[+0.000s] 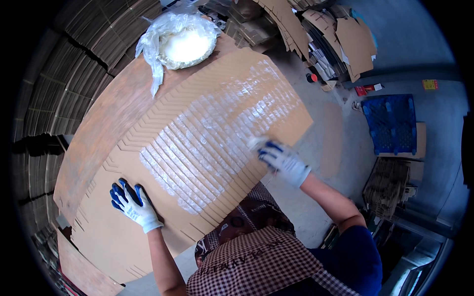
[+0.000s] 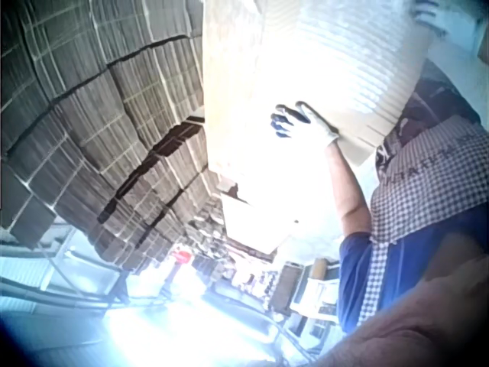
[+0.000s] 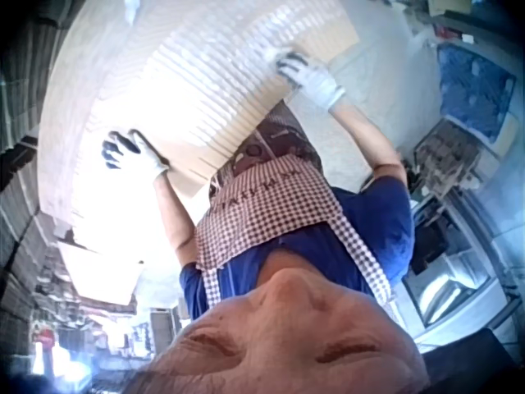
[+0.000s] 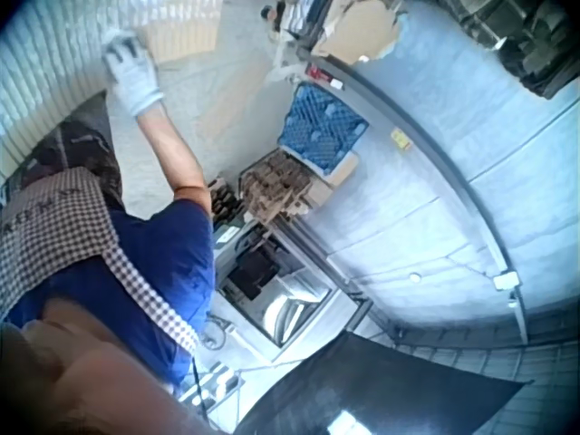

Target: The person aligns a stack of flat cardboard sheets, applies white adhesive to the corrugated edges using a roller, and then folds a printed cardboard box along its creases. The person handles the sheets and box by hand while wearing gloves.

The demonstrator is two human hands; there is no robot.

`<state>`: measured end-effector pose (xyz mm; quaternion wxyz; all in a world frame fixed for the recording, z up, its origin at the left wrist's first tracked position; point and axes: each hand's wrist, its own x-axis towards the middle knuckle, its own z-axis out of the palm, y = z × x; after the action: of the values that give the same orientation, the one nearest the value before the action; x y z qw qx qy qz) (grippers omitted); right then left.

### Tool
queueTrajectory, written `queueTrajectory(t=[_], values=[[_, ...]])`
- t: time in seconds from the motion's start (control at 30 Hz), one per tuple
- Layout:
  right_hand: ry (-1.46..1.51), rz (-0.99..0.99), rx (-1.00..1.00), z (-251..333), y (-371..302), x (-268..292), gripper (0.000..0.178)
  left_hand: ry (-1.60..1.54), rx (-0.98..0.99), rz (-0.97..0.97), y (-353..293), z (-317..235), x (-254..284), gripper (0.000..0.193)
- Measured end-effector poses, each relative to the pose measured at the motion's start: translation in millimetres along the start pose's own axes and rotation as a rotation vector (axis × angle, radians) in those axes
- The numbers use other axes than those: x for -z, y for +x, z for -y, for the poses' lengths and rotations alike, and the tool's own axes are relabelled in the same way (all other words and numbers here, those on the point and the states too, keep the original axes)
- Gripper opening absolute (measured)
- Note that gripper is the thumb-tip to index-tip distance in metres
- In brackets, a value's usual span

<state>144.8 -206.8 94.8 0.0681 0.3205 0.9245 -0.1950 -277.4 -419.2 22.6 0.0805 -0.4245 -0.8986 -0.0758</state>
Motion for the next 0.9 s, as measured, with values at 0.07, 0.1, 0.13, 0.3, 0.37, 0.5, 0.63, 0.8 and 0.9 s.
queueTrajectory(t=[0.07, 0.1, 0.13, 0.3, 0.37, 0.5, 0.63, 0.8, 0.9], values=[[-0.011, -0.149, -0.130, -28, -4, 11, 0.045, -0.057, 0.004, -0.005, 1, 0, -1, 0.052], [0.040, -0.202, -0.159, -34, -5, 19, 0.043, -0.105, 0.007, -0.004, 0, 3, 0, 0.052], [0.091, -0.254, -0.187, -37, -7, 30, 0.042, -0.153, 0.011, -0.003, 0, 5, 1, 0.053], [0.537, -0.591, -0.531, -27, -15, 41, 0.030, -0.314, -0.005, -0.206, 3, 0, 12, 0.047], [0.693, -0.681, -0.618, -29, -17, 27, 0.032, -0.457, -0.164, -0.228, 4, -41, 43, 0.045], [1.033, -0.718, -0.741, -12, -15, -8, 0.042, -0.857, -0.748, 0.386, -36, -149, 67, 0.044], [0.814, -0.598, -0.581, 7, -8, -29, 0.045, -0.812, -1.239, 0.784, -76, -265, 28, 0.048], [0.433, -0.483, -0.550, -31, -4, -27, 0.046, -0.732, -1.139, 0.601, -88, -303, -8, 0.051], [0.431, -0.494, -0.382, -24, 5, -19, 0.046, -0.636, -1.160, 0.730, -88, -301, -8, 0.053]])
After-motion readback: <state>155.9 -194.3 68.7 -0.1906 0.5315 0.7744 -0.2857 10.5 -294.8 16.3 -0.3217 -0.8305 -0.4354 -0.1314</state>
